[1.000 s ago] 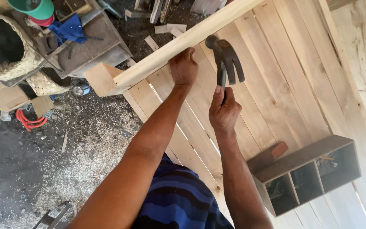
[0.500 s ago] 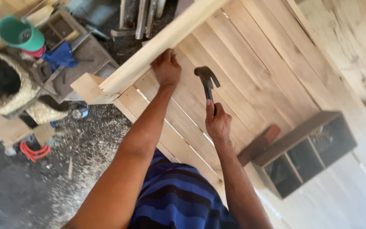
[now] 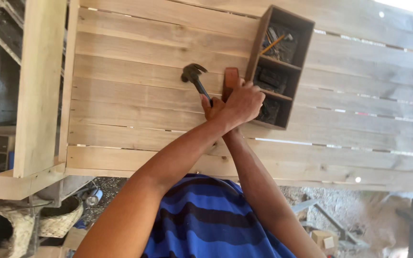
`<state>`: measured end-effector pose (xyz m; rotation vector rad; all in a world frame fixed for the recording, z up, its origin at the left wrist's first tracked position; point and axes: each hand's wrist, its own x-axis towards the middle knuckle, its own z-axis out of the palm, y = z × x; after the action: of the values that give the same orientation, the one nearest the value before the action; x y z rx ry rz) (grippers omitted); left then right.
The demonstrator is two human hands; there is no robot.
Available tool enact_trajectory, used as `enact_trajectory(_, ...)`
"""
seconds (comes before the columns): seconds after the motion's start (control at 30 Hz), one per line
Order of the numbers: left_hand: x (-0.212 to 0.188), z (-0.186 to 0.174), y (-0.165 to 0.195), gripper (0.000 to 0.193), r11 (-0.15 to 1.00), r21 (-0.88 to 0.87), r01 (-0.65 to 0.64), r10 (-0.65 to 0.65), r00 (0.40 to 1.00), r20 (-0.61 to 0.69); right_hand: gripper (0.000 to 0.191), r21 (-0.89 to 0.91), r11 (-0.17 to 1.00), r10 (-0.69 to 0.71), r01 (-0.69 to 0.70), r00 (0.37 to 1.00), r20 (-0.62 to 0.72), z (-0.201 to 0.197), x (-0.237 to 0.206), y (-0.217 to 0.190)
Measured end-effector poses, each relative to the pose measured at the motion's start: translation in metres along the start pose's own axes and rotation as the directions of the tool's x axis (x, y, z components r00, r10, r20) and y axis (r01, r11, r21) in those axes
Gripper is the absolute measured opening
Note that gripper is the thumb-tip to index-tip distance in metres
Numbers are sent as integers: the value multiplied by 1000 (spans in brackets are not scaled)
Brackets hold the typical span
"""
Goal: The person uses a hammer and a small wooden block to drive nails into a wooden slatted structure. They repeatedly position the block and strike it to secure the slats, then hammer nails directly into the wood.
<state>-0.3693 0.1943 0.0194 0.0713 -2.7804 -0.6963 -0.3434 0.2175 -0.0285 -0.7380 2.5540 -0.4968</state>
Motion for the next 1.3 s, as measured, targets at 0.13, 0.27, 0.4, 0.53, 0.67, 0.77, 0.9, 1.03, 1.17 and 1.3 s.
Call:
enact_trajectory(0.13, 24, 46, 35, 25, 930, 368, -2, -139, 924, 357, 60, 98, 984, 141, -147, 988, 63, -13, -8, -5)
enact_trajectory(0.27, 33, 65, 39, 28, 884, 467, 26, -237, 886, 399, 61, 96, 993, 73, -75, 997, 27, -20, -13, 0)
enact_trajectory(0.4, 27, 63, 29, 28, 939, 342, 31, -172, 905, 389, 62, 108, 994, 30, -29, 1000, -8, -18, -12, 6)
enact_trajectory(0.53, 19, 60, 19, 22, 974, 226, 17, -71, 970, 232, 59, 61, 997, 43, -41, 998, -35, -15, -8, 7)
enact_trajectory(0.67, 17, 58, 12, 18, 994, 77, 83, -102, 953, 285, 58, 25, 999, -17, 20, 994, -104, -16, -7, 4)
enact_trajectory(0.77, 18, 57, 6, 19, 994, 66, 86, -101, 957, 271, 61, 11, 1000, -8, 9, 998, -62, -19, -7, 1)
enact_trajectory(0.9, 19, 49, 4, 17, 993, -70, 95, -75, 965, 252, 65, -3, 1000, 18, -18, 1000, -20, -17, -3, -1)
enact_trajectory(1.03, 21, 30, 6, 13, 969, -207, 133, -100, 982, 159, 65, -1, 1000, -4, 4, 999, 34, -8, 3, 10)
enact_trajectory(1.17, 21, -3, -6, 14, 847, -488, 213, -198, 977, 84, 60, 116, 895, -426, 431, 902, -69, -2, 7, 27)
enact_trajectory(1.3, 5, -43, -57, 15, 763, -634, 127, -321, 925, -201, 51, 163, 853, -477, 495, 868, -139, 0, 12, 30)
